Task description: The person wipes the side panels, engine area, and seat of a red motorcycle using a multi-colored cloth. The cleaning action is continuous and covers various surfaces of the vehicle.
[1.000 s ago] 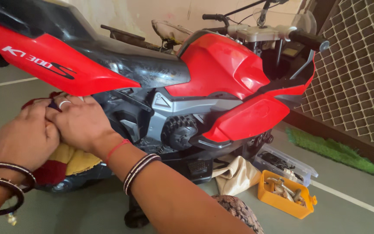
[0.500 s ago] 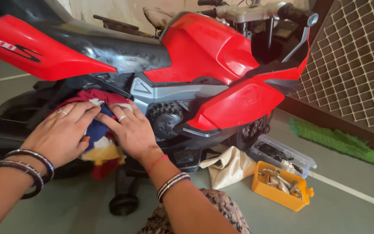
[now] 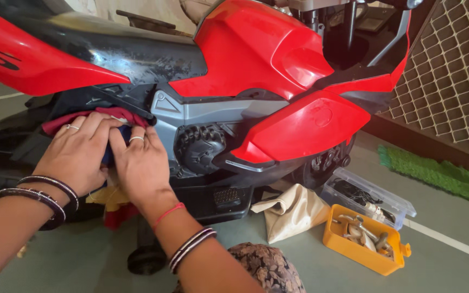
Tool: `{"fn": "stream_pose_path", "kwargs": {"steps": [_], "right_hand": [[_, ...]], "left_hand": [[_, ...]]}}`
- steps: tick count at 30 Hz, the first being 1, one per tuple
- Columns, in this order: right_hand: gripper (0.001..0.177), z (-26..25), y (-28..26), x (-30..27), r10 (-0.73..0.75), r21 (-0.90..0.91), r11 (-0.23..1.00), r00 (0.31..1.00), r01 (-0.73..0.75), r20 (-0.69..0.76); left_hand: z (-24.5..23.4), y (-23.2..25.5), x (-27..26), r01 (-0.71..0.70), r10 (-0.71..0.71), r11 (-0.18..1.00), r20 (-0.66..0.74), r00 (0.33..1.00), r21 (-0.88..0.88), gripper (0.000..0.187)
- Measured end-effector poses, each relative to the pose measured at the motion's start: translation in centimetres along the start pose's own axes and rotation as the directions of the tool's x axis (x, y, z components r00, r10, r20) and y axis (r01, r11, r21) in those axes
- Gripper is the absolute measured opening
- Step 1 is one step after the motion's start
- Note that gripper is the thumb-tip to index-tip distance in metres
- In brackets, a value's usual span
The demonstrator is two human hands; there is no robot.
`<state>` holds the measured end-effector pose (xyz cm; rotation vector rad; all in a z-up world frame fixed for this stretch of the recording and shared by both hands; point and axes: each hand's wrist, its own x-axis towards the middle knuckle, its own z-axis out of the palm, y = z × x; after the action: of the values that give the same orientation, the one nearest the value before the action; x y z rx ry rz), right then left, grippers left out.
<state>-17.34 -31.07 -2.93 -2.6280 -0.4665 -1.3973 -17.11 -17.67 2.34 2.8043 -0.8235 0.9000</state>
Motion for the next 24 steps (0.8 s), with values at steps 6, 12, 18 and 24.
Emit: {"fn": "stream_pose_path", "kwargs": {"steps": [6,12,18,24], "right_hand": [[0.065,-2.1,-0.3,-0.8,0.117,0.106,0.987,0.993,-0.118,0.012],[0.04,-4.0,-0.1,0.1,-0.007,0.164,0.986,0.979,0.041,-0.204],[0.081,-4.1,-1.1,3.3,-0.006,0.204,0.978,0.98,0.047,-0.198],[0.07,-1.7,-1.9,1.5,0.034,-0.048,0.998,0.994,-0.039,-0.106]], "left_hand": [[1.0,0.2,1.5,0.197,-0.201,0.961,0.0,0.98,-0.193,0.063],[-3.0,-0.4,1.3,-0.065,0.022,0.971,-0.184,0.983,-0.23,0.05],[-5.5,-1.9,1.9,-0.276,0.306,0.951,-0.301,0.903,0.139,0.076],[-1.1,-2.1,-0.5,-0.276,0.334,0.94,-0.359,0.872,0.203,0.086]]}}
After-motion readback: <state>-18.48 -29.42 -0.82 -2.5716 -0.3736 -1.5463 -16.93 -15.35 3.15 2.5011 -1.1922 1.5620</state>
